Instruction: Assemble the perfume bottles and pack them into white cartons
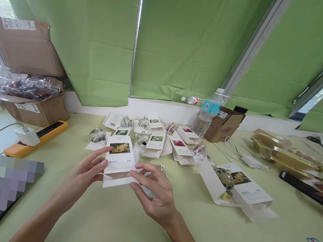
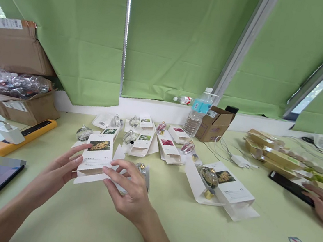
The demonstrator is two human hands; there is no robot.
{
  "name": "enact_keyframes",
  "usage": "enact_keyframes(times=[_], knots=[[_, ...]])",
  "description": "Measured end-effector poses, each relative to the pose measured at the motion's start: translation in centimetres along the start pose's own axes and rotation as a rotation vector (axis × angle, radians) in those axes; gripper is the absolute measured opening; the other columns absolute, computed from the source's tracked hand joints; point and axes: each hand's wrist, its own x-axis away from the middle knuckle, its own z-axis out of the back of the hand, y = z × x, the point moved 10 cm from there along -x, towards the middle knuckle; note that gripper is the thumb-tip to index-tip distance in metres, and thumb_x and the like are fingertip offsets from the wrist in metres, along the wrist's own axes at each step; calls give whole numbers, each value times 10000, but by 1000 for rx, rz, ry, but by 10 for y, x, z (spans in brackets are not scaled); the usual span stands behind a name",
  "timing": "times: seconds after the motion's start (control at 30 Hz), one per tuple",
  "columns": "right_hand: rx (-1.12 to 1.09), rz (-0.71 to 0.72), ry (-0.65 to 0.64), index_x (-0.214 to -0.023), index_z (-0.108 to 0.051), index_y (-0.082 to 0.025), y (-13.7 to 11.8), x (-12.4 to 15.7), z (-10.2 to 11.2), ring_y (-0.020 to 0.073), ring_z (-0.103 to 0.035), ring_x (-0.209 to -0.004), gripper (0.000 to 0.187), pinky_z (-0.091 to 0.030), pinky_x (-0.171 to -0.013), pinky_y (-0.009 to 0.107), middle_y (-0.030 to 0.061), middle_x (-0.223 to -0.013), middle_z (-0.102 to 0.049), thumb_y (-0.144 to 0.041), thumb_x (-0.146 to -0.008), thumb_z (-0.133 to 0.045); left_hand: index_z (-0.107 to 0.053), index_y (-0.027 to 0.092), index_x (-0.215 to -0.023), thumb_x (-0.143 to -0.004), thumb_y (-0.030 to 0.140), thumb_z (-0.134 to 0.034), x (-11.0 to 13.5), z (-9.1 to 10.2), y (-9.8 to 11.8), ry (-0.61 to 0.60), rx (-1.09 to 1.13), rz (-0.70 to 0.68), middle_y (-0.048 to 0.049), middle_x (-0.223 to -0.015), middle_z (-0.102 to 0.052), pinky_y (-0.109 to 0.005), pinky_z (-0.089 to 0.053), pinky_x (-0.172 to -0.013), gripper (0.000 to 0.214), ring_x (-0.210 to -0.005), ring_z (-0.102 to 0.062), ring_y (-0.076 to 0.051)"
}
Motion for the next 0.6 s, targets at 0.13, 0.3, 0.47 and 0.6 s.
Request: enact_keyframes(times=[0.13, 0.3, 0.47, 0.6], knots=[[-7, 13, -14, -1104, -681, -322, 1, 2, -3, 162, -597, -882, 338, -563, -662, 281, 63, -1141, -599, -125, -840, -606, -369, 335, -1403, -893, 424, -529, 0, -1, -1, -11, -2, 6, -51, -1197, -621, -316, -492, -841, 542, -1070, -596, -225], [-19, 12, -27, -1117, -674, -308, 3, 2, -5, 150, -604, -845, 341, -565, -661, 278, 65, -1137, -601, -122, -838, -614, -388, 331, -1389, -895, 412, -530, 0, -3, -2, -26, 2, 11, -50, -1174, -619, -318, -497, -835, 520, -1054, -598, -219], [-12, 16, -21, -1131, -665, -307, 4, 3, -6, 147, -615, -840, 350, -560, -642, 260, 65, -1126, -610, -114, -845, -604, -406, 306, -1376, -887, 422, -534, 0, -5, -1, -5, -3, 3, -63, -1136, -625, -363, -517, -819, 518, -1006, -613, -232], [1, 46, -11, -1130, -663, -291, 2, 2, -5, 145, -621, -850, 349, -557, -642, 248, 65, -1115, -616, -102, -842, -606, -413, 298, -1365, -883, 432, -534, 1, -7, 0, -14, -14, -1, -70, -1134, -623, -371, -532, -797, 514, -987, -617, -232]])
